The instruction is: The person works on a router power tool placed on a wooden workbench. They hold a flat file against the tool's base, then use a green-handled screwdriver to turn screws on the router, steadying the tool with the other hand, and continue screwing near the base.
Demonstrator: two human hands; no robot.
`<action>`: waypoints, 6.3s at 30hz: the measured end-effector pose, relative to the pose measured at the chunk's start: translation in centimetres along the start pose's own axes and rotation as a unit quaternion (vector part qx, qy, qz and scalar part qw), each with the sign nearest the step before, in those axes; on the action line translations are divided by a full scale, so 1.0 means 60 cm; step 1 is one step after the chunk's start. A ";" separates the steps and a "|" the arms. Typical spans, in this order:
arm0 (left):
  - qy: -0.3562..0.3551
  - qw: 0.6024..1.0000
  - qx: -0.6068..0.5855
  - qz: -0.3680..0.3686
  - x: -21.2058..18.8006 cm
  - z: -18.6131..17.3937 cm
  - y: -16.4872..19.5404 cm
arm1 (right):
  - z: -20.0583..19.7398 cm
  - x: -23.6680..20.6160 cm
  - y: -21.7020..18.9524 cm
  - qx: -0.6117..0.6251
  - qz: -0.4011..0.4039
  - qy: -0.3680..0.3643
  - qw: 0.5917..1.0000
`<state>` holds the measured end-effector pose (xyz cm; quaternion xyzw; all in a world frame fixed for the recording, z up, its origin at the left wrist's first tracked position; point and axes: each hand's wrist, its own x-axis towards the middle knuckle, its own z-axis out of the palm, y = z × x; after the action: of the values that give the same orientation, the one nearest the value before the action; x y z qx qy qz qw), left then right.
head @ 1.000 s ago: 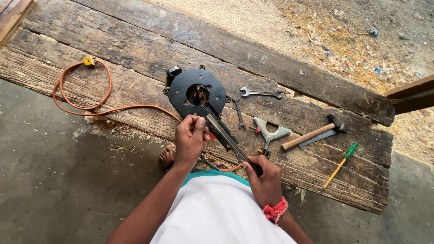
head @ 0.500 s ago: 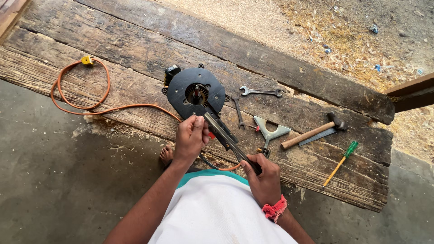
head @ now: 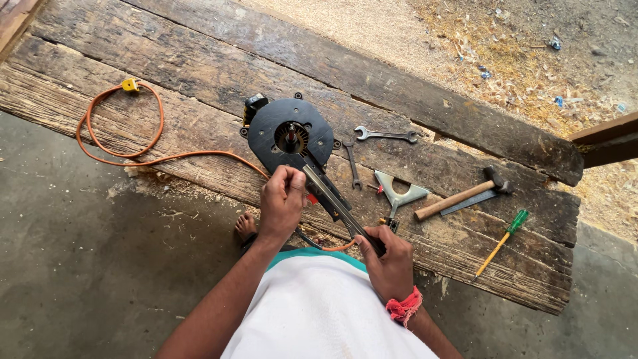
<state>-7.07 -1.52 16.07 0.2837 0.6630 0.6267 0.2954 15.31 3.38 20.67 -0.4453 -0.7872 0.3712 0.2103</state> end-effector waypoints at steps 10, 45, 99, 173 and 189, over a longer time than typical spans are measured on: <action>-0.015 0.982 -0.159 -0.101 0.006 -0.002 -0.011 | 0.000 0.005 0.000 -0.007 -0.015 0.008 1.000; 0.011 0.995 0.058 0.080 0.011 -0.004 0.015 | -0.002 0.019 0.004 -0.031 -0.025 0.017 0.999; 0.164 0.889 0.330 0.273 0.083 -0.078 0.010 | 0.000 0.011 0.004 0.018 0.022 0.037 0.999; 0.022 0.995 -0.023 0.094 -0.053 0.034 0.031 | -0.007 -0.029 0.023 0.075 -0.041 0.043 0.995; 0.029 0.987 0.004 0.156 -0.058 0.026 0.037 | -0.004 -0.030 0.019 0.079 -0.034 0.042 0.995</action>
<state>-3.56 -2.95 18.34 0.3664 0.6214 0.6704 0.1734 17.04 2.32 19.95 -0.4151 -0.7607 0.4061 0.2900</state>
